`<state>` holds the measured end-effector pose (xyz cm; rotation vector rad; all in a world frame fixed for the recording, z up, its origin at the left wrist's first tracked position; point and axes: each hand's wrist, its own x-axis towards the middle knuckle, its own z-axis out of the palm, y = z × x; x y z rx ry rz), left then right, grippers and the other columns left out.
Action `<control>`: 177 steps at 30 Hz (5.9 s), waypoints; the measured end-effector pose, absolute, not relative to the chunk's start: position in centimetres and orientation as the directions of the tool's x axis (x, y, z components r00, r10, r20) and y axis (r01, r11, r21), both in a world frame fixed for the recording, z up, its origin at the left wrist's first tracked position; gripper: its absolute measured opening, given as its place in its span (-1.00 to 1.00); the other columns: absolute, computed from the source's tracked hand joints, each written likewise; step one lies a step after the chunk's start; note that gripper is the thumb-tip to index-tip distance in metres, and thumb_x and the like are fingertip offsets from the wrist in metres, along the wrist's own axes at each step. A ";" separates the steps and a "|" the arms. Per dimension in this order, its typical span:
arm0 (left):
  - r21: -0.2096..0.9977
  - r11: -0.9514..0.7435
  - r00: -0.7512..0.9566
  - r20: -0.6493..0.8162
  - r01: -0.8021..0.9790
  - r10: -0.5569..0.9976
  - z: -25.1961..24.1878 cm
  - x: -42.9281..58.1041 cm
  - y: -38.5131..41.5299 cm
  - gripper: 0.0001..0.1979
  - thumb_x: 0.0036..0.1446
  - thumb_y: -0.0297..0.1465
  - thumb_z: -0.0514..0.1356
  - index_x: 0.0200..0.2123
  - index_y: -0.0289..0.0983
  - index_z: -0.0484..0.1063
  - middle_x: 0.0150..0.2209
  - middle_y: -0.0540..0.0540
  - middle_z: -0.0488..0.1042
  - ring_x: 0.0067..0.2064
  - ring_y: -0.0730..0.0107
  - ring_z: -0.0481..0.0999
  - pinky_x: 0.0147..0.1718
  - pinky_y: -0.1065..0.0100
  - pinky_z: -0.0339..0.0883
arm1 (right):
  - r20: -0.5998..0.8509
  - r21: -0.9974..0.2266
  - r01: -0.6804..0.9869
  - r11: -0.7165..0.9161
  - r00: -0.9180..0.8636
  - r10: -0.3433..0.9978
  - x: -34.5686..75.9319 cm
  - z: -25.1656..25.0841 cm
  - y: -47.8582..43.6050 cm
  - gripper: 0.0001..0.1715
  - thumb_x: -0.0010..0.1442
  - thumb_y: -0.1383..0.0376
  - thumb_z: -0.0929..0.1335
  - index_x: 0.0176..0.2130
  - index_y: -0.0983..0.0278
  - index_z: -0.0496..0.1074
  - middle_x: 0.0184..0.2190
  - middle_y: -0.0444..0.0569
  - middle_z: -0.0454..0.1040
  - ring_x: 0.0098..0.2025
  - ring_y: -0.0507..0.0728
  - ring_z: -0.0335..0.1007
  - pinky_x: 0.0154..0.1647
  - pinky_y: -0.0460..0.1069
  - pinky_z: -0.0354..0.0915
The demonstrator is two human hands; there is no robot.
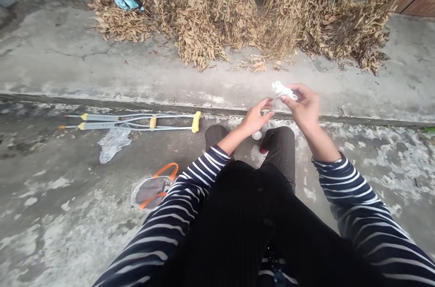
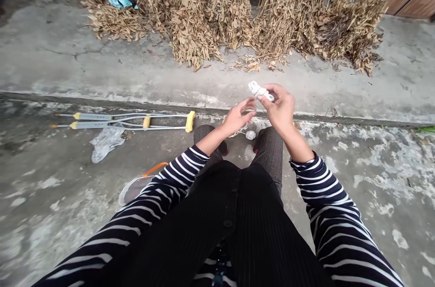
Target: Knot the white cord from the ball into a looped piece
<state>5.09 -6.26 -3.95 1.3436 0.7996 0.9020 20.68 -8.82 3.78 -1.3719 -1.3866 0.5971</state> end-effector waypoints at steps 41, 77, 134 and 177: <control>0.973 0.207 0.669 -0.087 -0.102 0.738 0.4 -0.1 -8.8 -0.84 0.13 -0.49 0.18 -0.39 -0.38 0.58 -0.34 -0.19 0.61 -0.34 0.39 0.61 -0.50 0.48 0.43 | 0.413 -0.569 0.798 0.198 0.069 0.908 24.2 -2.2 -6.4 -0.77 0.19 0.30 0.37 -0.14 0.27 0.55 -0.17 0.10 0.60 -0.16 0.23 0.49 -0.06 0.10 0.39; 0.969 0.163 0.418 -0.072 -0.187 0.905 -5.6 3.5 -6.5 -0.94 0.13 -0.52 0.30 -0.29 -0.39 0.54 -0.45 -0.06 0.56 -0.46 0.48 0.51 -0.44 0.47 0.40 | -0.410 -0.899 -0.167 -0.404 0.004 0.912 20.3 -0.4 -8.7 -0.50 -0.29 0.35 0.64 -0.25 0.27 0.64 -0.41 -0.07 0.63 -0.42 0.03 0.52 -0.41 -0.11 0.42; 0.803 0.579 0.722 -0.317 -0.141 0.616 -0.2 -0.9 -4.0 -0.76 0.27 -0.34 0.18 -0.42 -0.34 0.42 -0.53 -0.14 0.55 -0.53 0.43 0.53 -0.60 0.50 0.24 | 0.104 -0.224 0.913 0.340 -0.324 0.940 21.6 -1.6 -9.8 -0.67 0.20 0.42 0.33 -0.08 0.23 0.58 -0.07 0.05 0.61 -0.01 0.27 0.50 -0.15 0.04 0.26; 0.958 0.271 0.677 -0.138 -0.095 0.723 -3.9 0.3 -4.1 -0.65 0.07 -0.46 0.38 -0.03 -0.35 0.59 -0.06 -0.24 0.64 -0.18 0.34 0.63 -0.22 0.32 0.54 | -0.215 -0.944 -0.189 -0.269 -0.265 0.940 20.3 -0.6 -10.4 -0.54 -0.35 0.36 0.67 -0.36 0.26 0.61 -0.43 -0.11 0.63 -0.42 0.05 0.54 -0.33 -0.08 0.48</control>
